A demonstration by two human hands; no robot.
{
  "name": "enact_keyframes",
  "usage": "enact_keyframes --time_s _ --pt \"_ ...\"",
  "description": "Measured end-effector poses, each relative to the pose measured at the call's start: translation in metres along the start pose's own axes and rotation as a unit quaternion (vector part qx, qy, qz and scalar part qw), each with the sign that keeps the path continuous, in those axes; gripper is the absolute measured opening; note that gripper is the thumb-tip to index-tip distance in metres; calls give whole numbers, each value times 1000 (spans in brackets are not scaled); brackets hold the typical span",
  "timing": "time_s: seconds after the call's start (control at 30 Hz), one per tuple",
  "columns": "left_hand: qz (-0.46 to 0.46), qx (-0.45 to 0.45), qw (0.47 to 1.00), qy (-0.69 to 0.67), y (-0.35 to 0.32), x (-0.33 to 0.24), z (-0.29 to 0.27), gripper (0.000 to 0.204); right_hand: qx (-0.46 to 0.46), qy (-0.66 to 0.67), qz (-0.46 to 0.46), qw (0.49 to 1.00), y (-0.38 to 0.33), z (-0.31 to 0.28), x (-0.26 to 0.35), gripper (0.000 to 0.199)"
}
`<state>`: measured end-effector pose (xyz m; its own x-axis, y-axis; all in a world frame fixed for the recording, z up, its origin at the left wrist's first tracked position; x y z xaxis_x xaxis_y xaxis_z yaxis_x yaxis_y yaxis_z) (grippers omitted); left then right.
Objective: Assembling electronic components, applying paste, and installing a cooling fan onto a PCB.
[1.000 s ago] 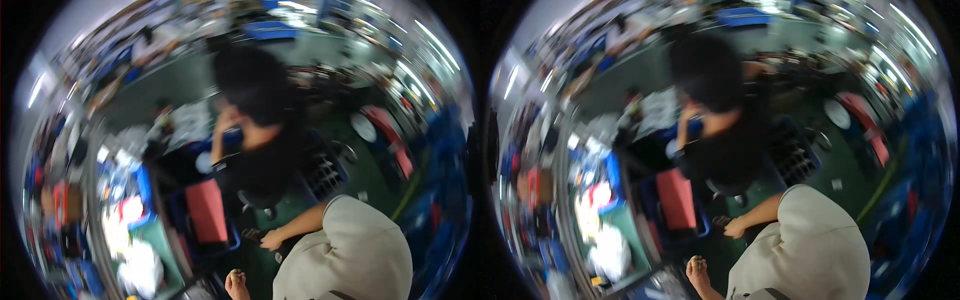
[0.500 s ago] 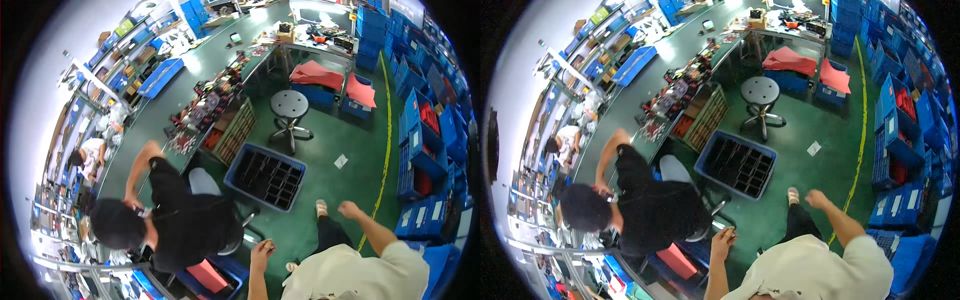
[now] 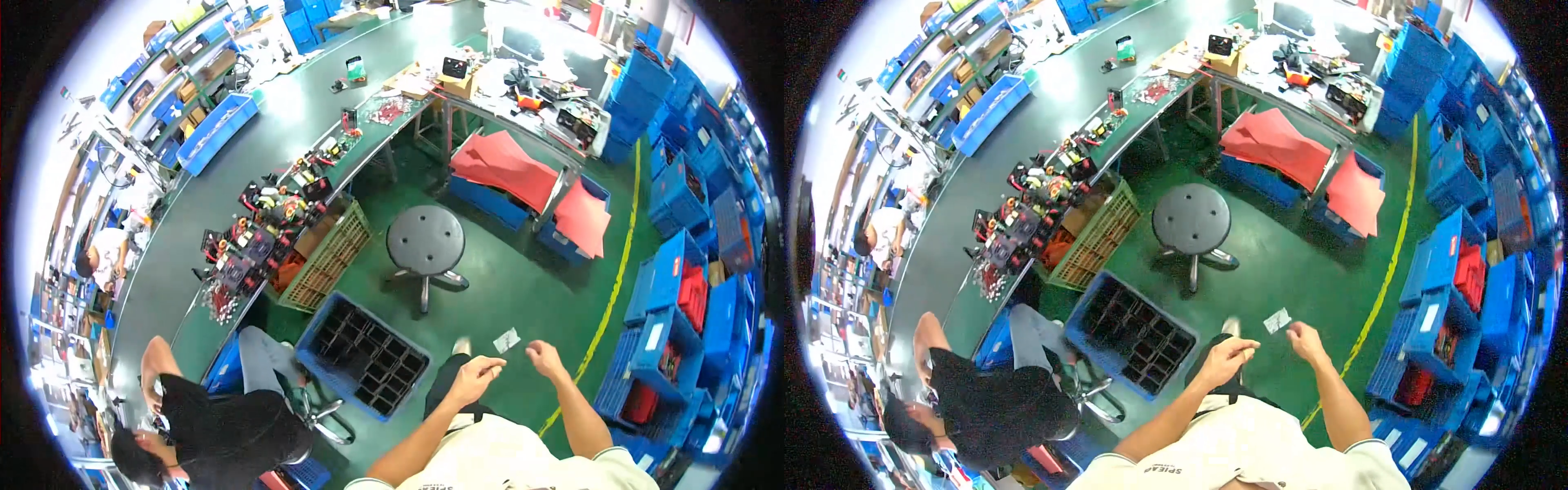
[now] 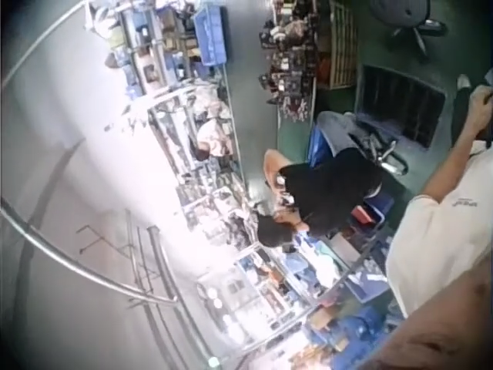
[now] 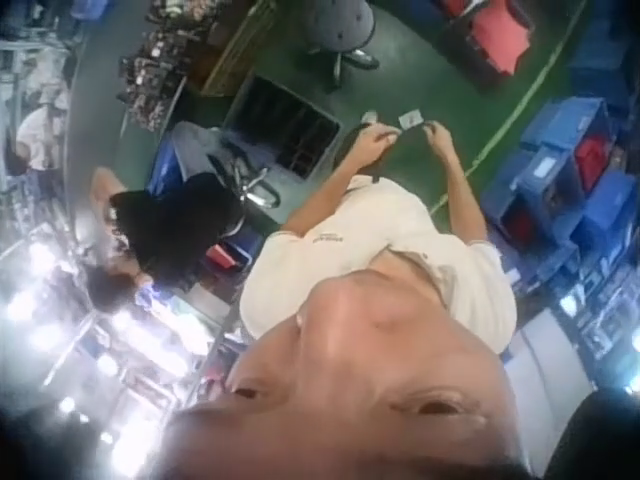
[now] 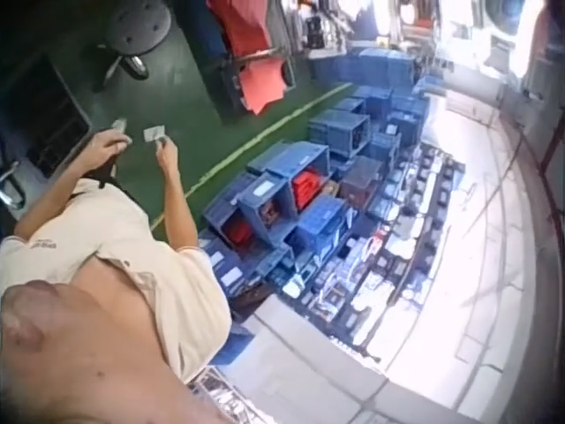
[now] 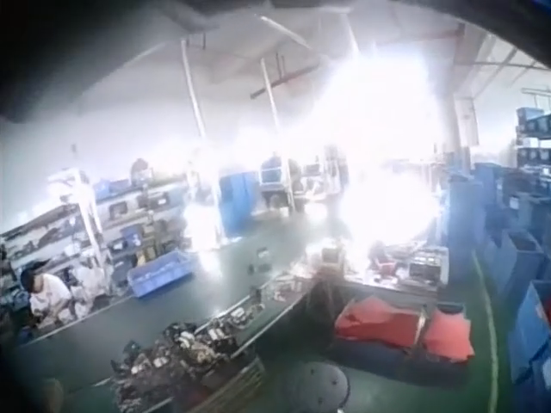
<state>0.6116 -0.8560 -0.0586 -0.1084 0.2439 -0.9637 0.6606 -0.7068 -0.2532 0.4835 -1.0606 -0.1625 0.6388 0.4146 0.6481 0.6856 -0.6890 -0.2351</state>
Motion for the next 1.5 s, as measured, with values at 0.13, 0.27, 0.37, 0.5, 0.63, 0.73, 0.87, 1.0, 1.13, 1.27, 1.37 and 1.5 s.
enact_keyframes --time_s 0.13,0.27,0.37,0.5,0.63,0.73,0.87,1.0,1.13,1.27,1.37,1.5 --pt "16 -51 998 -34 119 7 -12 21 7 27 6 1000 117 -9 14 24" --pt "-54 -99 993 20 237 31 -56 22 196 -192 -33 961 210 18 28 27" --pt "-67 -171 979 -92 303 -1 -88 21 238 -157 -105 953 292 9 105 29" --pt "-87 -217 956 -178 362 -63 -126 21 227 -185 -188 937 419 -2 213 27" --pt "-128 -353 907 -193 395 -65 -190 18 264 -52 -227 936 547 25 352 26" --pt "-175 -453 819 -307 428 -34 -232 20 301 56 -250 919 657 76 441 27" --pt "-253 -540 722 -351 493 3 -271 20 288 321 -65 900 827 161 584 37" --pt "-328 -535 710 -320 532 -43 -289 20 46 140 -260 954 1032 246 711 86" --pt "-368 -596 650 -296 540 -55 -322 22 9 56 -97 994 1071 326 821 118" --pt "-357 -668 585 -291 529 -77 -331 20 -103 -188 -62 975 1063 394 836 119" --pt "-398 -680 538 -300 528 -109 -335 19 -190 -200 -93 957 1083 392 828 90" --pt "-372 -688 551 -291 513 -118 -344 19 -60 -74 -64 993 1096 373 822 93"
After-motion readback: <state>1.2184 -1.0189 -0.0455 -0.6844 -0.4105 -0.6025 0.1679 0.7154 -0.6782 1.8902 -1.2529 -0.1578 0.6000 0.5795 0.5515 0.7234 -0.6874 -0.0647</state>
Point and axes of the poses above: each hand's wrist, its own y-axis towards the middle knuckle, its own z-axis out of the palm, x = y × z, the point moved 8 cm from there along y, towards the middle knuckle, and after that the axes turned 10 degrees about -x, right-handed, at the moved point
